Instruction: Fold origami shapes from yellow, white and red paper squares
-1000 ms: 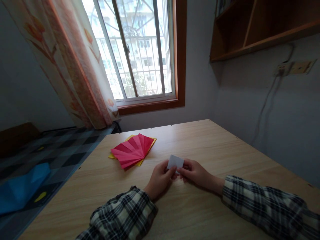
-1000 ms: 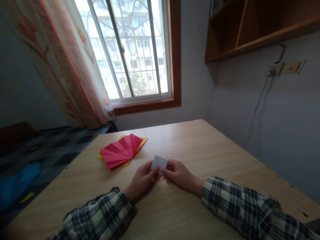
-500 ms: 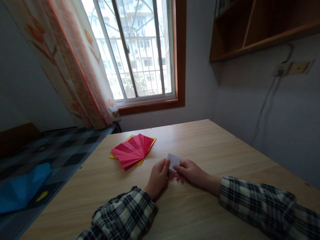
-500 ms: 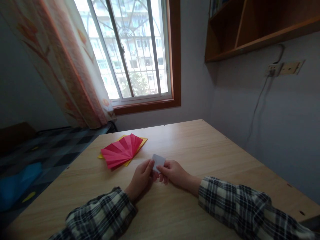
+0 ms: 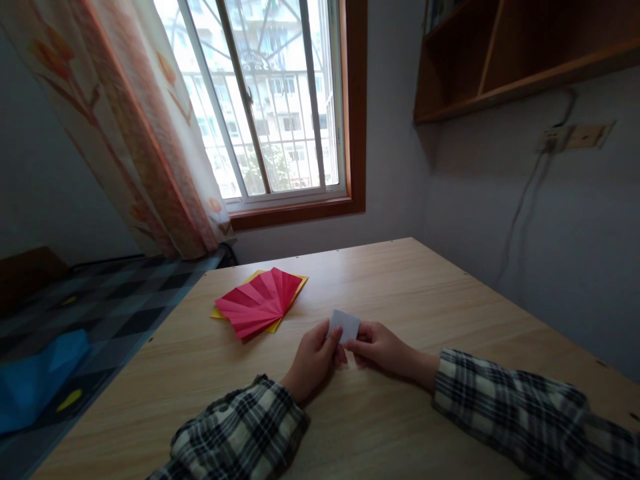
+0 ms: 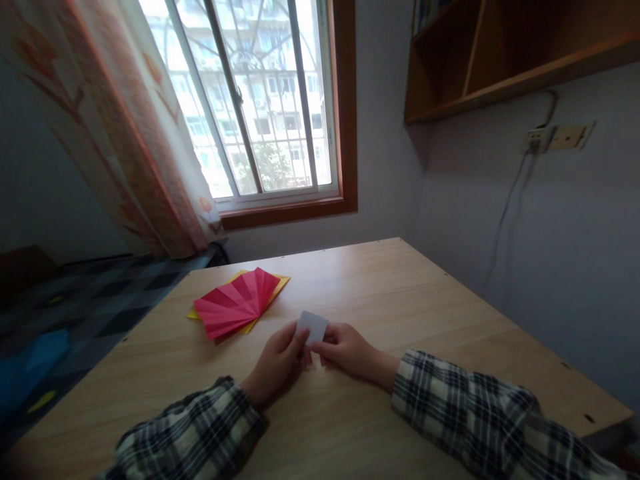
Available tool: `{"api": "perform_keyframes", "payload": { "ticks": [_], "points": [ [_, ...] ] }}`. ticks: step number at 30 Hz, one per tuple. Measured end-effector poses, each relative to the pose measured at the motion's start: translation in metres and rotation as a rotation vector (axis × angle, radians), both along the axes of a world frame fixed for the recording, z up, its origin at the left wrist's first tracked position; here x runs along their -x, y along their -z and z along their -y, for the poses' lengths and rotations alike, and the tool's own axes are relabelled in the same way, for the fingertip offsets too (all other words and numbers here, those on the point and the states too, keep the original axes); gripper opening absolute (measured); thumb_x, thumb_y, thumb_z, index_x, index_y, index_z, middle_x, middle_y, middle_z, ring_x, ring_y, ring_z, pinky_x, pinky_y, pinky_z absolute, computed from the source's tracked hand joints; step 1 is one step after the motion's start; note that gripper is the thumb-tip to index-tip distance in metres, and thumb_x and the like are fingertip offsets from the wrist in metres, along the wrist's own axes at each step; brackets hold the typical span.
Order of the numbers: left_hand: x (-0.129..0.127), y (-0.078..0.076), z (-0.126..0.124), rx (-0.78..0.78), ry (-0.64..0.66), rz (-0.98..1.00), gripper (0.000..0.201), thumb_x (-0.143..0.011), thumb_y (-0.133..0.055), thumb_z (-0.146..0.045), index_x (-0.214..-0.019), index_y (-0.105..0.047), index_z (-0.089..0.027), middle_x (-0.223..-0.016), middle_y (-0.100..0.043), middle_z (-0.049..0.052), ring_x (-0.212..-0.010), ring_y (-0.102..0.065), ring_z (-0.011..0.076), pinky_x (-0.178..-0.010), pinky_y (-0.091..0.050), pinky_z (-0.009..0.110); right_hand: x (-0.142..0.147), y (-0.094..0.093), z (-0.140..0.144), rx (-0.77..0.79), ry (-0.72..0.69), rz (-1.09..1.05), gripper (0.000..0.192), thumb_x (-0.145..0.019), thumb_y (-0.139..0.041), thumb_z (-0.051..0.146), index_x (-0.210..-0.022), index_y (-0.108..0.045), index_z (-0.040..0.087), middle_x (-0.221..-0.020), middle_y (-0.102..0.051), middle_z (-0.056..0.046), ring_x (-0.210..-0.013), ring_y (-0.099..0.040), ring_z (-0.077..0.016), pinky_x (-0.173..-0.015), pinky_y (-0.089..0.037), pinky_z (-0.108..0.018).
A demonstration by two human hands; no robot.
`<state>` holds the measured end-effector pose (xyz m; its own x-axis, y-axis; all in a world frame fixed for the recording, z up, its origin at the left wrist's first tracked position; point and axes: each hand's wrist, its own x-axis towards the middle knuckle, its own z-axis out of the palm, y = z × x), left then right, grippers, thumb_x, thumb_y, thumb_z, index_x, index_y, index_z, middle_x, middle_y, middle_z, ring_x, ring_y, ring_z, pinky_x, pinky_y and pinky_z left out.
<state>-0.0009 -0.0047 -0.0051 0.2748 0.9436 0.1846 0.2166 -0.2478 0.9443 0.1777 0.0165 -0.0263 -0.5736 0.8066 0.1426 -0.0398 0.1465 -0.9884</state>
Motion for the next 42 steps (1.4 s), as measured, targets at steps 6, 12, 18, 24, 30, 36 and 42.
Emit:
{"api": "perform_keyframes", "payload": {
  "ticks": [6, 12, 18, 24, 30, 36, 42],
  "points": [
    [0.002, 0.0, -0.003, -0.016, -0.035, 0.035, 0.044, -0.086, -0.061, -0.058, -0.075, -0.06, -0.015, -0.066, -0.059, 0.001, -0.062, -0.053, 0.0147, -0.056, -0.041, 0.025, -0.006, -0.006, 0.003, -0.122, -0.065, 0.177, 0.029, -0.093, -0.058, 0.037, -0.074, -0.061, 0.015, -0.056, -0.058, 0.001, -0.052, -0.052, -0.0105, -0.053, -0.038, -0.022],
    [0.001, -0.002, -0.001, 0.08, -0.082, 0.126, 0.046, -0.081, -0.066, -0.06, -0.072, -0.06, -0.014, -0.063, -0.053, -0.002, -0.059, -0.048, 0.0124, -0.053, -0.038, 0.024, -0.009, -0.006, 0.004, -0.168, -0.094, 0.227, 0.025, -0.094, -0.056, 0.035, -0.078, -0.061, 0.016, -0.058, -0.058, 0.002, -0.052, -0.05, -0.0102, -0.053, -0.038, -0.022],
    [0.0, -0.009, 0.0, 0.164, -0.084, 0.222, 0.048, -0.077, -0.069, -0.061, -0.071, -0.058, -0.015, -0.063, -0.052, -0.002, -0.059, -0.047, 0.012, -0.051, -0.038, 0.022, -0.01, -0.007, 0.005, -0.178, -0.054, 0.197, 0.042, -0.096, -0.051, 0.045, -0.065, -0.053, 0.017, -0.056, -0.056, 0.001, -0.054, -0.05, -0.0109, -0.057, -0.04, -0.023],
    [-0.001, -0.012, 0.0, 0.187, -0.069, 0.217, 0.05, -0.077, -0.067, -0.063, -0.069, -0.057, -0.015, -0.061, -0.051, -0.002, -0.057, -0.047, 0.0116, -0.05, -0.037, 0.023, -0.012, -0.007, 0.005, -0.119, -0.092, 0.189, 0.045, -0.095, -0.052, 0.052, -0.067, -0.054, 0.017, -0.055, -0.055, 0.001, -0.051, -0.05, -0.0109, -0.055, -0.039, -0.023],
    [0.001, -0.011, 0.0, 0.161, -0.01, 0.157, 0.048, -0.079, -0.064, -0.062, -0.068, -0.057, -0.015, -0.062, -0.051, -0.002, -0.059, -0.045, 0.0121, -0.054, -0.037, 0.024, -0.011, -0.002, -0.001, -0.033, -0.065, 0.115, 0.048, -0.091, -0.056, 0.059, -0.071, -0.059, 0.016, -0.059, -0.058, 0.0, -0.055, -0.05, -0.0116, -0.055, -0.039, -0.023],
    [0.002, -0.009, 0.0, 0.115, 0.102, -0.009, 0.052, -0.082, -0.058, -0.064, -0.063, -0.054, -0.016, -0.059, -0.046, -0.003, -0.058, -0.042, 0.0121, -0.053, -0.032, 0.025, -0.012, -0.005, 0.0, -0.07, -0.037, 0.096, 0.048, -0.09, -0.057, 0.06, -0.072, -0.058, 0.016, -0.062, -0.055, 0.001, -0.056, -0.049, -0.0114, -0.053, -0.038, -0.023],
    [0.001, -0.002, -0.003, 0.021, -0.01, 0.048, 0.042, -0.083, -0.063, -0.058, -0.074, -0.054, -0.018, -0.068, -0.054, -0.001, -0.065, -0.05, 0.0142, -0.059, -0.04, 0.025, -0.01, -0.008, 0.002, -0.054, 0.116, 0.092, 0.051, -0.089, -0.055, 0.064, -0.069, -0.055, 0.018, -0.059, -0.054, 0.001, -0.053, -0.05, -0.012, -0.051, -0.038, -0.024]
  ]
}}
